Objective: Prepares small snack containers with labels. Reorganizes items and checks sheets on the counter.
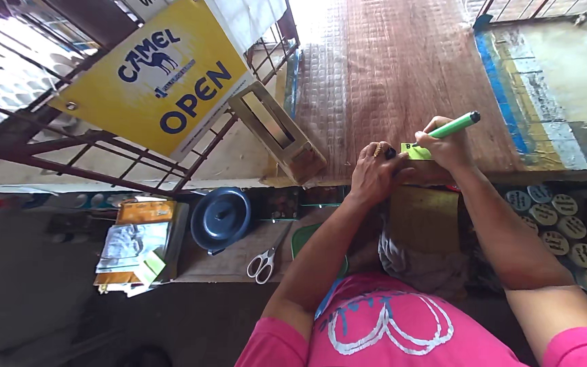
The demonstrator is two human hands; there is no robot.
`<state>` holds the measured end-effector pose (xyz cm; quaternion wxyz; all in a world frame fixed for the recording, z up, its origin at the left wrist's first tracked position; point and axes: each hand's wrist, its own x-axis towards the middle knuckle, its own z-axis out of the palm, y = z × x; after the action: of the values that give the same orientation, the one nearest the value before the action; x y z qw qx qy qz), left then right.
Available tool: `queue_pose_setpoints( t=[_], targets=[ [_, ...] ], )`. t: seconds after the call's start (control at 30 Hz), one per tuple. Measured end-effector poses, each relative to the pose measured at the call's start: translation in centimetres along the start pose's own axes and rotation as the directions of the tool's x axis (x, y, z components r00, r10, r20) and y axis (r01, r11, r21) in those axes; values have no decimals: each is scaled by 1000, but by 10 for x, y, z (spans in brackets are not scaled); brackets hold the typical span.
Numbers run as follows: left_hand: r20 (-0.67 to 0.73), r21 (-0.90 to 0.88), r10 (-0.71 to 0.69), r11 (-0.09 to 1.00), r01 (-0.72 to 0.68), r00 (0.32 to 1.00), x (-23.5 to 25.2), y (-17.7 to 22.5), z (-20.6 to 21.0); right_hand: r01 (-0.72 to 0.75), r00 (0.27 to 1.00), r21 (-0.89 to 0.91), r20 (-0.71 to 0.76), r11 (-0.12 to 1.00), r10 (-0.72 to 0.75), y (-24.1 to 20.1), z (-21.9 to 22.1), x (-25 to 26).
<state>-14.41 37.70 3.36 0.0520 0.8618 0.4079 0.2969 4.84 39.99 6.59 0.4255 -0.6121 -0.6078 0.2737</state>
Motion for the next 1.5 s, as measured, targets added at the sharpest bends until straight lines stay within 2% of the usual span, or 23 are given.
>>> queue_pose_setpoints(
  t=[0.3,0.4,0.77,1.5],
  targets=[
    [-17,10,12,1000,-12,1000,0,-4,5,-32,999,-61,19,998,33,-5,1,-2],
    [-21,14,14,1000,-14,1000,0,-3,5,-3,1000,-81,11,997,4,-4,1,-2],
    [-17,-11,3,1000,-3,1000,0,-2,4,41,999,-43,12,998,-41,0,2,-2],
    [-8,2,7,1000,-7,1000,0,-3,5,31,999,-32,-2,999,-32,0,-2,-1]
  ],
)
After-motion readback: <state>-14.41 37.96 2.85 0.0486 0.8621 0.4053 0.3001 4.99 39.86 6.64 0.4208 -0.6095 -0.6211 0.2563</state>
